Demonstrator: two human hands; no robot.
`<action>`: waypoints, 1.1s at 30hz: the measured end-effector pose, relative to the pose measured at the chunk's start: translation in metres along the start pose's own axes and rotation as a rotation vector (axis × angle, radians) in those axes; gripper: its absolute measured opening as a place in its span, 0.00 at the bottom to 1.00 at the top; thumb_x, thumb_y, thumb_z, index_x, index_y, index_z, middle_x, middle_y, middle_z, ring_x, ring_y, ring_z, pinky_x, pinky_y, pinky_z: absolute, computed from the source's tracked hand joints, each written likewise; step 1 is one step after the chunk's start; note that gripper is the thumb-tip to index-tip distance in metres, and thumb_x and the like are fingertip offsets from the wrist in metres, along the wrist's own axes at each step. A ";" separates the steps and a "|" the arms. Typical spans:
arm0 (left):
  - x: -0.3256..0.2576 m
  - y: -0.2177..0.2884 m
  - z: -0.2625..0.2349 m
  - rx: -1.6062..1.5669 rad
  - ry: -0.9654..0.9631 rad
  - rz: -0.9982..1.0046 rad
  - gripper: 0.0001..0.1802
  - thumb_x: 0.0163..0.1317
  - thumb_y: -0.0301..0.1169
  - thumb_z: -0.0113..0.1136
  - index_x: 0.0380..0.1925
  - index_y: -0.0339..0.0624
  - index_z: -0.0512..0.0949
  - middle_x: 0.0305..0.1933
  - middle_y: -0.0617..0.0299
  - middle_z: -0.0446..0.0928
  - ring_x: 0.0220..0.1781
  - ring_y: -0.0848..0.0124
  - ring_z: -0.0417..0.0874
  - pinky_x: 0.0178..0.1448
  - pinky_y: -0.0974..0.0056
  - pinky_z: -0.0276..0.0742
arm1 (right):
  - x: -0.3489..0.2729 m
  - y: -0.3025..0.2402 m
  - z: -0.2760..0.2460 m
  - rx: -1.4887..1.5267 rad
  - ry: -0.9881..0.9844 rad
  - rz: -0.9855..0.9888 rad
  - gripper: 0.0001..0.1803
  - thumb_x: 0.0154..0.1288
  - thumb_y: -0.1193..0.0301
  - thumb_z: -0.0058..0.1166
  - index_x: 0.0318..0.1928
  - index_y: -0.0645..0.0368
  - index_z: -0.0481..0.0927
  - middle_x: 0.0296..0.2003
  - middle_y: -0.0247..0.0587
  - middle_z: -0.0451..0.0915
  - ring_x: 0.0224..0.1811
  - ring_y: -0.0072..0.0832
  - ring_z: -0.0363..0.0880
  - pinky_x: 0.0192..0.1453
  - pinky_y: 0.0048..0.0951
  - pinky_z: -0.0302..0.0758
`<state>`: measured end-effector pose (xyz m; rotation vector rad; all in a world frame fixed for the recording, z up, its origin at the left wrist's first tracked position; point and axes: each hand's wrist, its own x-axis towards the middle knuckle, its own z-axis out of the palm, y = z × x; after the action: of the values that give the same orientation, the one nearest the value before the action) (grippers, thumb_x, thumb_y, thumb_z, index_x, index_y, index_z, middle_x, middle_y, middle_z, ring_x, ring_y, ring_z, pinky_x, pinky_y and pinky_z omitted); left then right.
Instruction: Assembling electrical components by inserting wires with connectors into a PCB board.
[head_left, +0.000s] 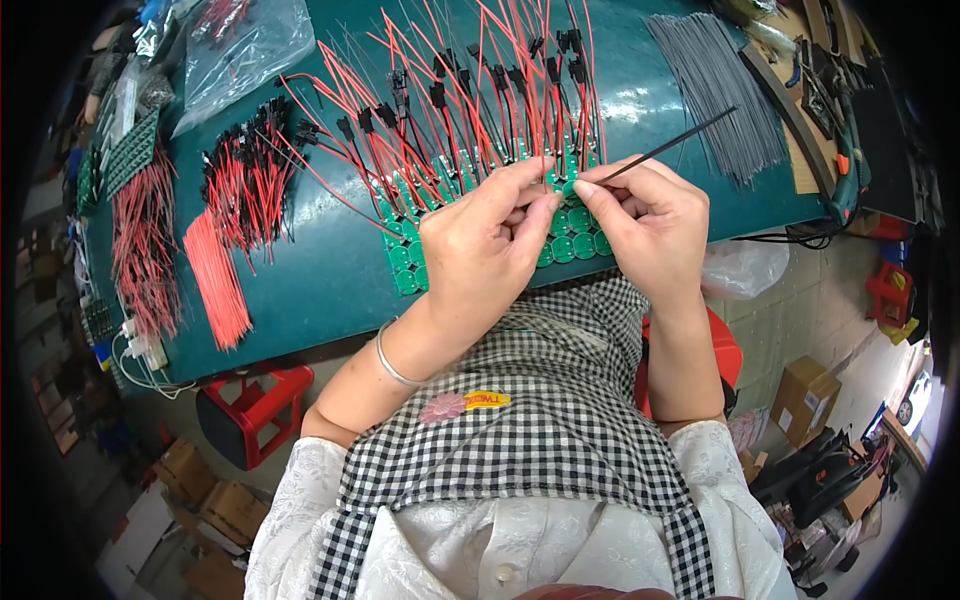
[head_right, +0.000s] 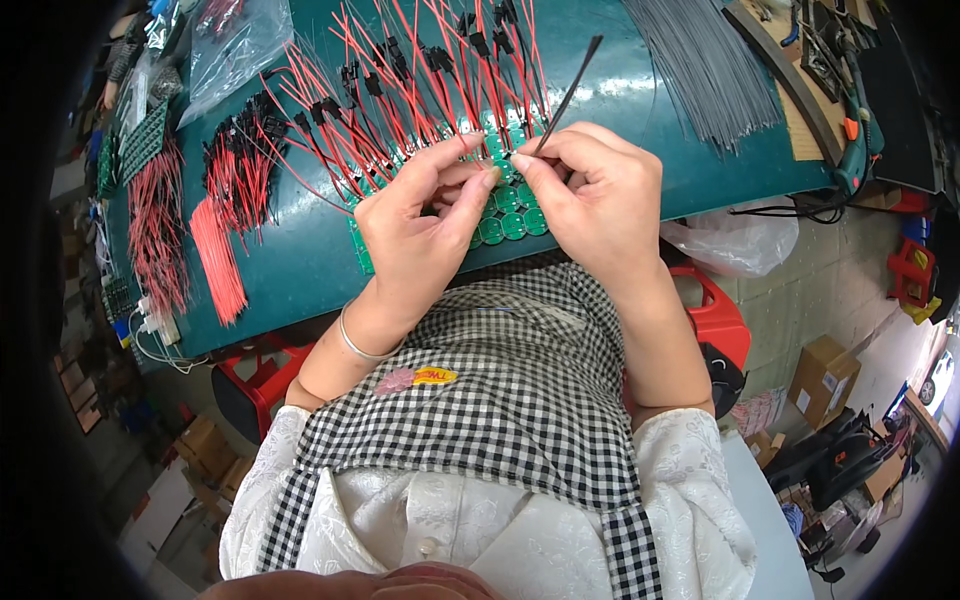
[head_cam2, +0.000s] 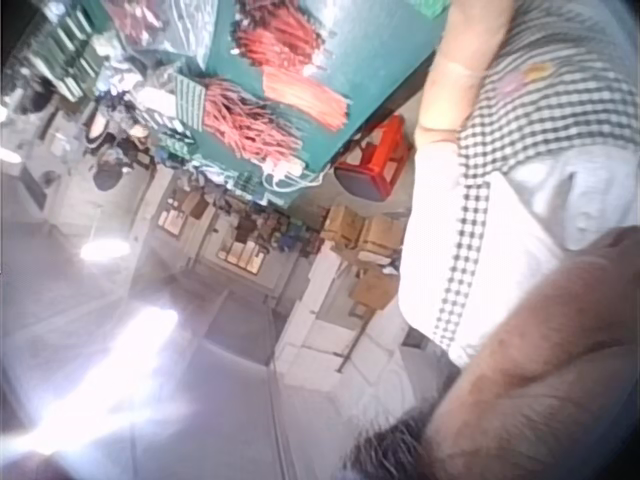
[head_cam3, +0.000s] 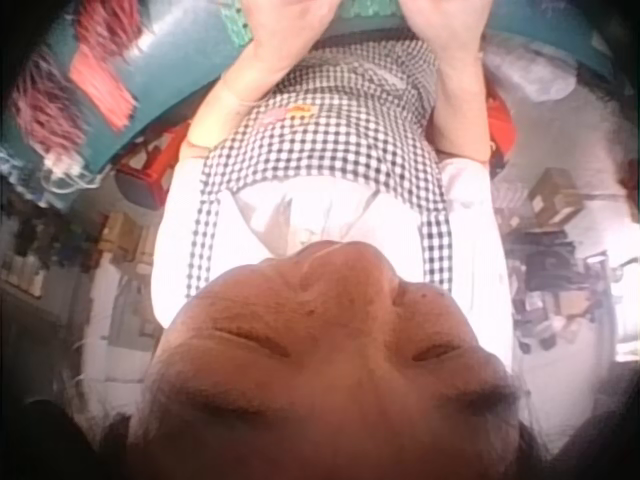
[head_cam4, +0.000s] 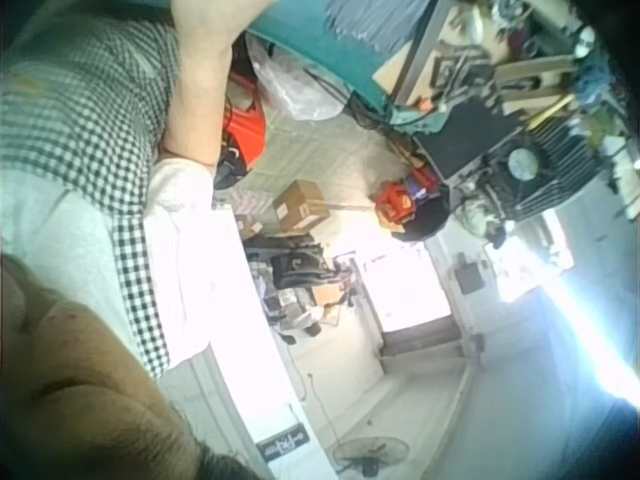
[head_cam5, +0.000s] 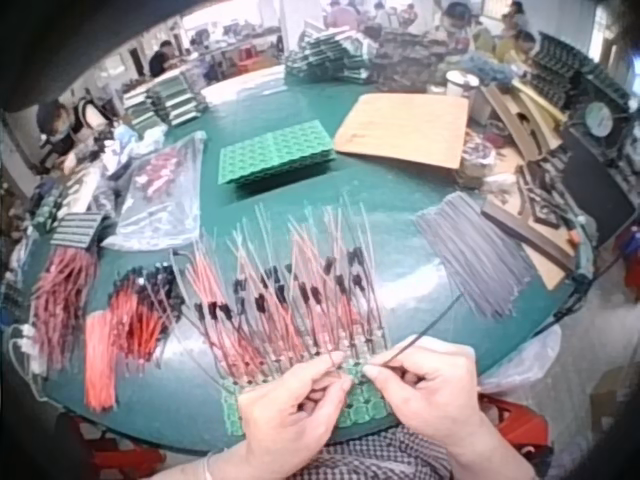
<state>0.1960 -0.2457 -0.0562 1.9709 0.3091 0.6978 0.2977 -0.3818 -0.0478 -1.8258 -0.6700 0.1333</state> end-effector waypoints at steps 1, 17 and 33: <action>0.000 -0.001 0.000 0.018 0.009 0.015 0.19 0.58 0.18 0.72 0.51 0.35 0.83 0.33 0.60 0.88 0.33 0.83 0.85 0.33 0.76 0.81 | 0.000 -0.002 0.000 -0.002 0.000 -0.007 0.04 0.56 0.81 0.68 0.33 0.67 0.87 0.25 0.37 0.83 0.20 0.15 0.75 0.23 0.20 0.68; 0.000 -0.003 0.002 0.107 -0.016 0.056 0.18 0.58 0.18 0.72 0.49 0.35 0.83 0.35 0.58 0.88 0.34 0.79 0.88 0.34 0.74 0.83 | 0.003 -0.005 -0.001 -0.021 -0.108 -0.008 0.11 0.58 0.82 0.64 0.43 0.67 0.86 0.25 0.38 0.78 0.21 0.22 0.72 0.25 0.25 0.69; -0.001 -0.007 0.004 0.182 -0.014 0.144 0.18 0.58 0.18 0.72 0.49 0.34 0.83 0.35 0.56 0.88 0.32 0.78 0.88 0.33 0.73 0.83 | -0.001 -0.003 -0.004 -0.025 -0.142 0.012 0.12 0.59 0.84 0.63 0.45 0.68 0.86 0.27 0.34 0.78 0.25 0.15 0.73 0.26 0.19 0.68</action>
<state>0.1980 -0.2453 -0.0642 2.1864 0.2304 0.7702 0.2974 -0.3855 -0.0438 -1.8570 -0.7631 0.2651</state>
